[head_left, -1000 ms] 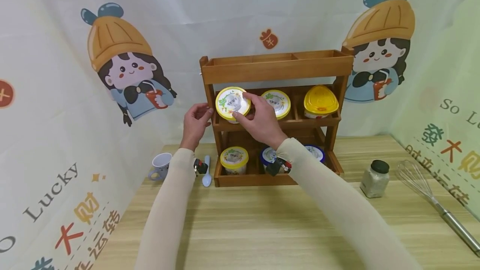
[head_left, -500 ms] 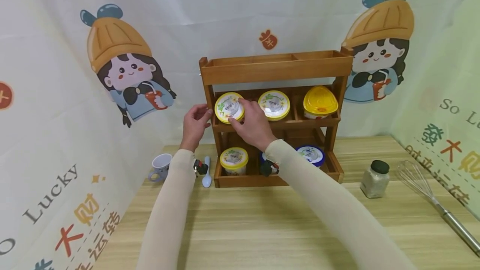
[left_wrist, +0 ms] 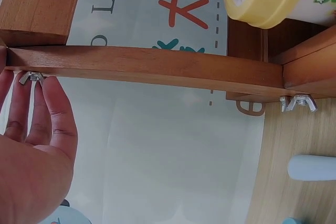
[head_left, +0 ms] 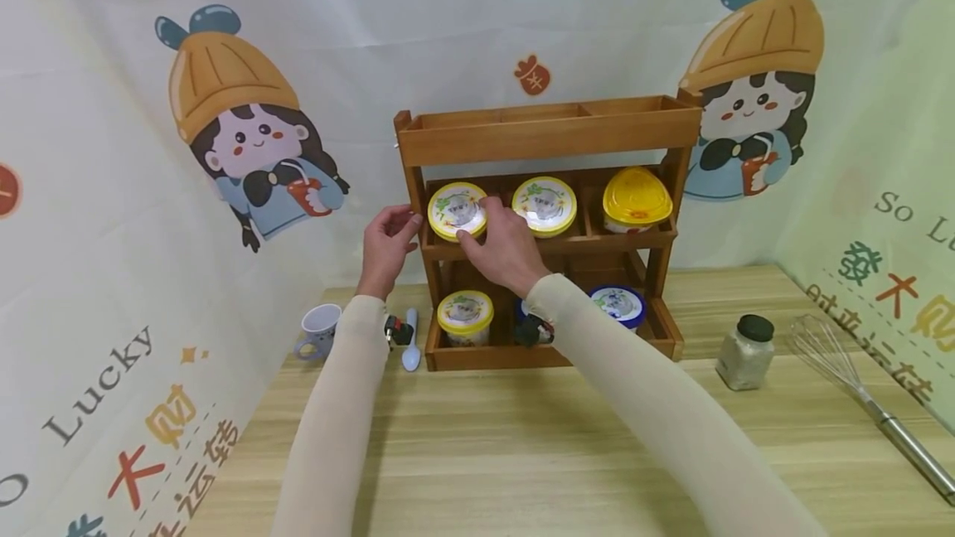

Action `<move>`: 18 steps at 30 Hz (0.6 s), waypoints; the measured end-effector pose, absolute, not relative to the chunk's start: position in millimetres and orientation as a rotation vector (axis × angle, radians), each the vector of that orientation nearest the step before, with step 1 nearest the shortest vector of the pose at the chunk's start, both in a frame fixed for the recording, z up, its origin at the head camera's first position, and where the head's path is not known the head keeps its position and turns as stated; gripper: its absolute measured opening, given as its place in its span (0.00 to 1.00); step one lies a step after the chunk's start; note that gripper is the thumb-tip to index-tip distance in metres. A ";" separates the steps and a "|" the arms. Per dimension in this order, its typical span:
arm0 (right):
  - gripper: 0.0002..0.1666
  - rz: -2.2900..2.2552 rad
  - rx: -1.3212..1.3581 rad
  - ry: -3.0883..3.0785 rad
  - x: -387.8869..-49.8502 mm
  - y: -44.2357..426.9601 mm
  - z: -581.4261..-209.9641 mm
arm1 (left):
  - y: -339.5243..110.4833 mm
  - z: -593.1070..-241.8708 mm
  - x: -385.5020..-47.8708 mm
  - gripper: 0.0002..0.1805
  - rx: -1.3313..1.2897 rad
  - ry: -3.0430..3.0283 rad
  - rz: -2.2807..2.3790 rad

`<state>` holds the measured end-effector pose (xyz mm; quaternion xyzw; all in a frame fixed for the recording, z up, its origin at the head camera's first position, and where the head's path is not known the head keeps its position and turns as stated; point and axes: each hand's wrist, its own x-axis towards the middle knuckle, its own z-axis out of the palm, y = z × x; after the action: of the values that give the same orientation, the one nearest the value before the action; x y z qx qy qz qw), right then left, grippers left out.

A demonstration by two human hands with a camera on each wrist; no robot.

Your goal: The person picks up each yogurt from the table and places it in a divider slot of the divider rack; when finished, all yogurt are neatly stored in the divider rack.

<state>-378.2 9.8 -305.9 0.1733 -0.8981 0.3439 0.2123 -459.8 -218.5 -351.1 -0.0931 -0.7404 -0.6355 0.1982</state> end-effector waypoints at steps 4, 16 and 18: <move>0.39 1.001 0.495 -2.471 -372.9 13.0 -306.8 | -221.1 -351.3 -459.6 0.21 -0.260 -2.075 -1.781; 0.29 1.228 0.556 -2.392 -344.2 45.0 -308.7 | -214.5 -351.0 -449.4 0.19 -0.211 -2.096 -1.704; 0.25 1.235 0.566 -2.379 -337.9 54.4 -310.9 | -210.8 -352.4 -443.0 0.19 -0.203 -2.125 -1.684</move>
<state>-337.9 54.4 -310.9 0.2025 -0.8509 0.4417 0.1996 -443.0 -210.8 -352.4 -0.0731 -0.7641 -0.6057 0.2097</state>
